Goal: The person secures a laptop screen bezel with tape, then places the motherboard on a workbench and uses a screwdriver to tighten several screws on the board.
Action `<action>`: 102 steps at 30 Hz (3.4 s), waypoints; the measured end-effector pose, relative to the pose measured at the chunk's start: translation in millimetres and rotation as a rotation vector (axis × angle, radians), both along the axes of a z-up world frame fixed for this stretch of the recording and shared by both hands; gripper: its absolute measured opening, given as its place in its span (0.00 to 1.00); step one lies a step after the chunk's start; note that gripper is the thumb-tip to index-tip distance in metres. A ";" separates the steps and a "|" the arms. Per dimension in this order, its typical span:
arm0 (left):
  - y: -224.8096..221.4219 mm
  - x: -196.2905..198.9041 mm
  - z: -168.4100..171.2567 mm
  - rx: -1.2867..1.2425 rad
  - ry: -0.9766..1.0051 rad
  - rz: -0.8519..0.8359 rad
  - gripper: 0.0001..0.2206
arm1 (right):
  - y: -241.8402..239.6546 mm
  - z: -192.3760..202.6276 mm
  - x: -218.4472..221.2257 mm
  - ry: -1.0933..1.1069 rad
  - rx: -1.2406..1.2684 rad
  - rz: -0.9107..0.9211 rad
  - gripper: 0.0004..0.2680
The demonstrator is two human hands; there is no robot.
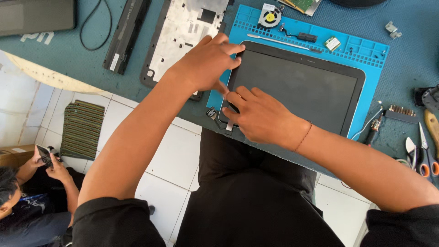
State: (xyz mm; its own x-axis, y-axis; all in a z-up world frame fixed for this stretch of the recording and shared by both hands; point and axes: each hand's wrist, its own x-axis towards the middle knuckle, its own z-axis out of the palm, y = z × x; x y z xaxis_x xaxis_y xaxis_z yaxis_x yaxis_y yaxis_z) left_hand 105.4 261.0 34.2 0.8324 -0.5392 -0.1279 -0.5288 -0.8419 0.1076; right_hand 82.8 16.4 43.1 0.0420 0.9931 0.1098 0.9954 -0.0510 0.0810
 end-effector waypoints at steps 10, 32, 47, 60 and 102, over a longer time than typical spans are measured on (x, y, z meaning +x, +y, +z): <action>-17.6 -13.9 27.0 0.128 0.167 0.128 0.50 | -2.3 0.3 12.8 -0.114 0.027 0.008 0.17; -92.4 -169.0 -9.1 -0.335 -0.392 0.144 0.14 | -2.3 3.2 26.2 0.103 0.223 -0.157 0.12; -131.8 -132.8 -17.1 -0.430 -0.389 0.299 0.07 | -107.0 4.3 -77.2 -0.026 0.232 -0.374 0.08; -129.2 -128.2 -10.7 -0.157 -0.381 0.072 0.02 | -135.9 3.6 -76.2 -0.037 0.259 -0.459 0.06; -217.0 -84.3 -33.3 -0.713 0.175 0.186 0.11 | -217.2 -8.5 -96.2 0.445 0.631 -0.844 0.04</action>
State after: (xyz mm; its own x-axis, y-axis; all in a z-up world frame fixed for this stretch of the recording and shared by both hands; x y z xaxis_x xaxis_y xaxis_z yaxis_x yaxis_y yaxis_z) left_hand 21.1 44.1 0.9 0.9175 -0.3932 0.0607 -0.3098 -0.6103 0.7291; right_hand -13.3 -200.8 34.6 0.8293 0.4027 0.3874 0.5584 -0.6232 -0.5475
